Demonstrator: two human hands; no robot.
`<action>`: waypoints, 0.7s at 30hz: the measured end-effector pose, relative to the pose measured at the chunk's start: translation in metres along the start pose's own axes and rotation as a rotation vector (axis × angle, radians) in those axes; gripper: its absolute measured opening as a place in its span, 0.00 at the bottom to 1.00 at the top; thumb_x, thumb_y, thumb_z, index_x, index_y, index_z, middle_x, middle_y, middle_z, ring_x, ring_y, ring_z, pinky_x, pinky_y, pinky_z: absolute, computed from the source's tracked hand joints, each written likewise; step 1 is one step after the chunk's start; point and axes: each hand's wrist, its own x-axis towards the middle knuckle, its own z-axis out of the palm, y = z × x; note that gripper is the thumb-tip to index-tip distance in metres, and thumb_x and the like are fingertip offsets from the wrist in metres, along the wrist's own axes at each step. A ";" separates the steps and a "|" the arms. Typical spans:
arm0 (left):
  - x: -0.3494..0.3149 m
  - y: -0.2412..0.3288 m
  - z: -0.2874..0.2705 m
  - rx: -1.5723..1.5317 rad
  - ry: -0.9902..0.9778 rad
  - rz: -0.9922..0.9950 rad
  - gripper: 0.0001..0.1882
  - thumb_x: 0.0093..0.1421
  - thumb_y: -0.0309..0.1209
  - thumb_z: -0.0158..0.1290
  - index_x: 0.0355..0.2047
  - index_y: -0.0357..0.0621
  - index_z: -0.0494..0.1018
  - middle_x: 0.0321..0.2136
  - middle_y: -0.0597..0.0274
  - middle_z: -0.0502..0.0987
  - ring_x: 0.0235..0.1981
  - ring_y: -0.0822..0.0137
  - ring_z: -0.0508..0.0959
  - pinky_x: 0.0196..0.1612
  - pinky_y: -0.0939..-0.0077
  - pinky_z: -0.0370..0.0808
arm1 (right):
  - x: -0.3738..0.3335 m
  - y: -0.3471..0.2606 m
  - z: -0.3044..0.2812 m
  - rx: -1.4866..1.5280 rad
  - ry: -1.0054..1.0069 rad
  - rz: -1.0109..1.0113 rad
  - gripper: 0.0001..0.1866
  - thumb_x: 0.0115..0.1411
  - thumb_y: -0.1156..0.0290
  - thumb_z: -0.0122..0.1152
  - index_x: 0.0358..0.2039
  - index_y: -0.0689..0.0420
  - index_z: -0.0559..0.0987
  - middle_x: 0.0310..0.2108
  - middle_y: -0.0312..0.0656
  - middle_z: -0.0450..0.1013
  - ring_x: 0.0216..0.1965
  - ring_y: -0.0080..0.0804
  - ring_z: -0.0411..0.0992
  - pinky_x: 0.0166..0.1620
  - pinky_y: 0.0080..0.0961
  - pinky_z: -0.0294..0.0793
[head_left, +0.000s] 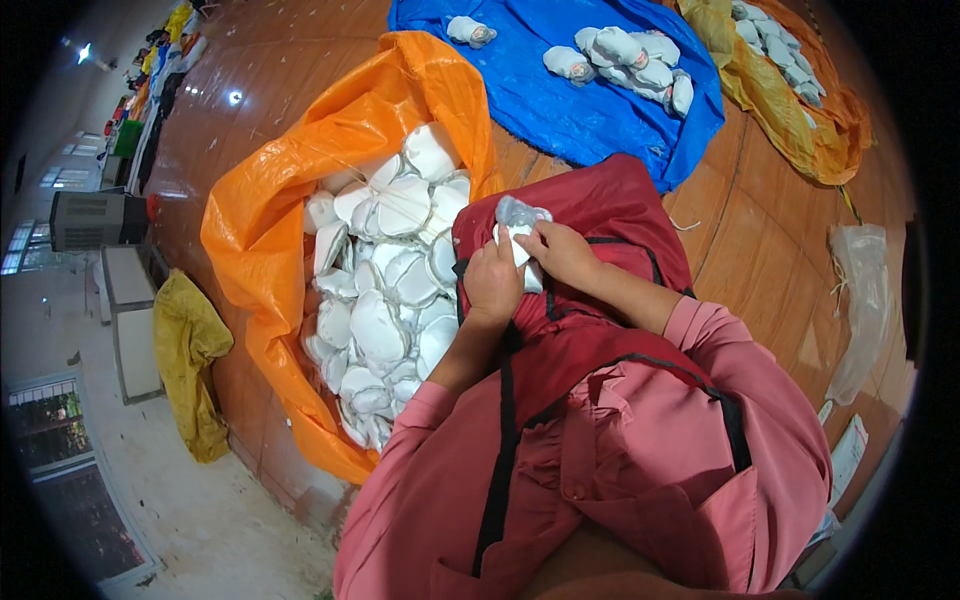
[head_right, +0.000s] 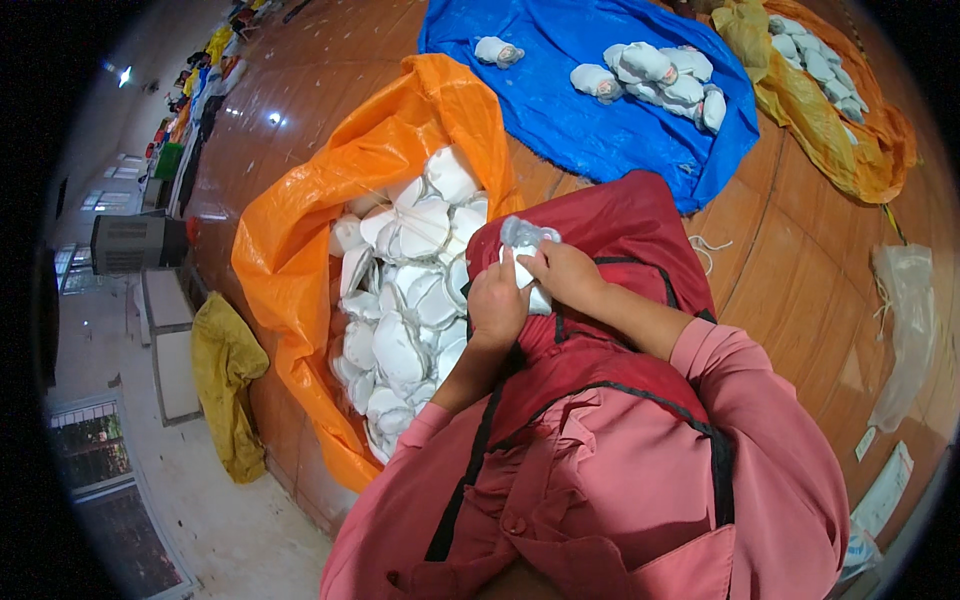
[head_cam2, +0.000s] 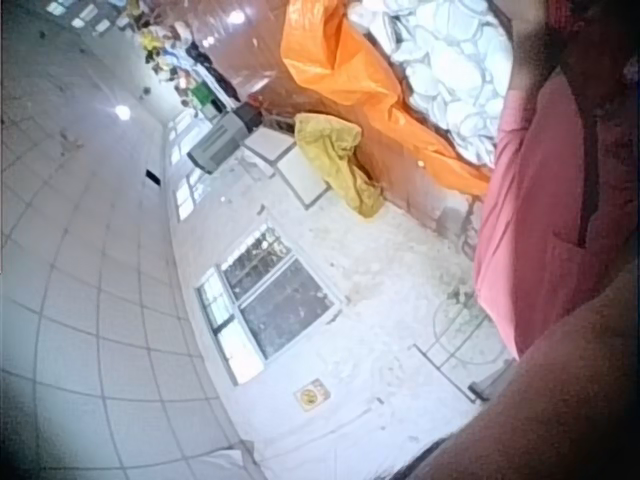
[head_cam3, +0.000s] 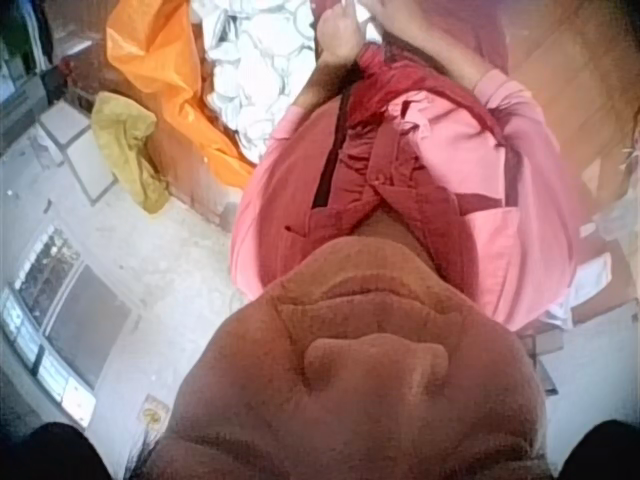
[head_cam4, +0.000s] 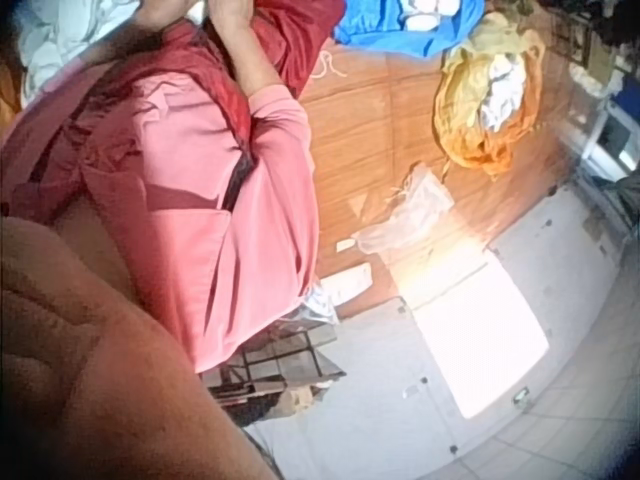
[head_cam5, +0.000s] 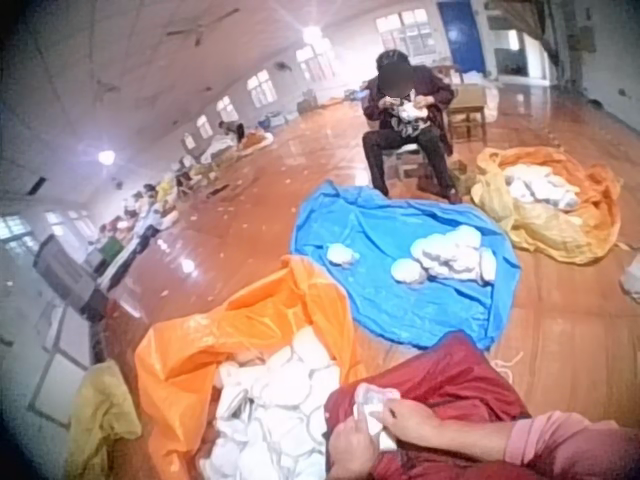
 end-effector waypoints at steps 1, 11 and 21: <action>0.000 0.000 0.000 0.002 -0.005 -0.002 0.38 0.43 0.33 0.67 0.55 0.32 0.68 0.29 0.52 0.74 0.32 0.52 0.75 0.36 0.61 0.72 | -0.001 -0.001 0.000 -0.075 -0.019 0.006 0.24 0.62 0.49 0.54 0.29 0.60 0.77 0.27 0.54 0.75 0.31 0.51 0.75 0.34 0.42 0.72; 0.001 -0.001 -0.002 -0.022 -0.029 -0.013 0.39 0.43 0.31 0.66 0.56 0.31 0.66 0.30 0.51 0.74 0.33 0.51 0.75 0.37 0.60 0.72 | 0.013 0.013 0.005 0.114 -0.187 0.013 0.24 0.65 0.50 0.49 0.28 0.60 0.77 0.28 0.55 0.75 0.32 0.54 0.74 0.35 0.46 0.70; 0.001 -0.014 0.004 0.003 -0.024 0.064 0.29 0.49 0.29 0.59 0.53 0.32 0.70 0.26 0.54 0.75 0.28 0.53 0.75 0.33 0.60 0.72 | 0.010 0.028 0.008 0.109 -0.160 -0.245 0.19 0.65 0.53 0.51 0.33 0.58 0.76 0.27 0.54 0.73 0.31 0.51 0.74 0.34 0.41 0.70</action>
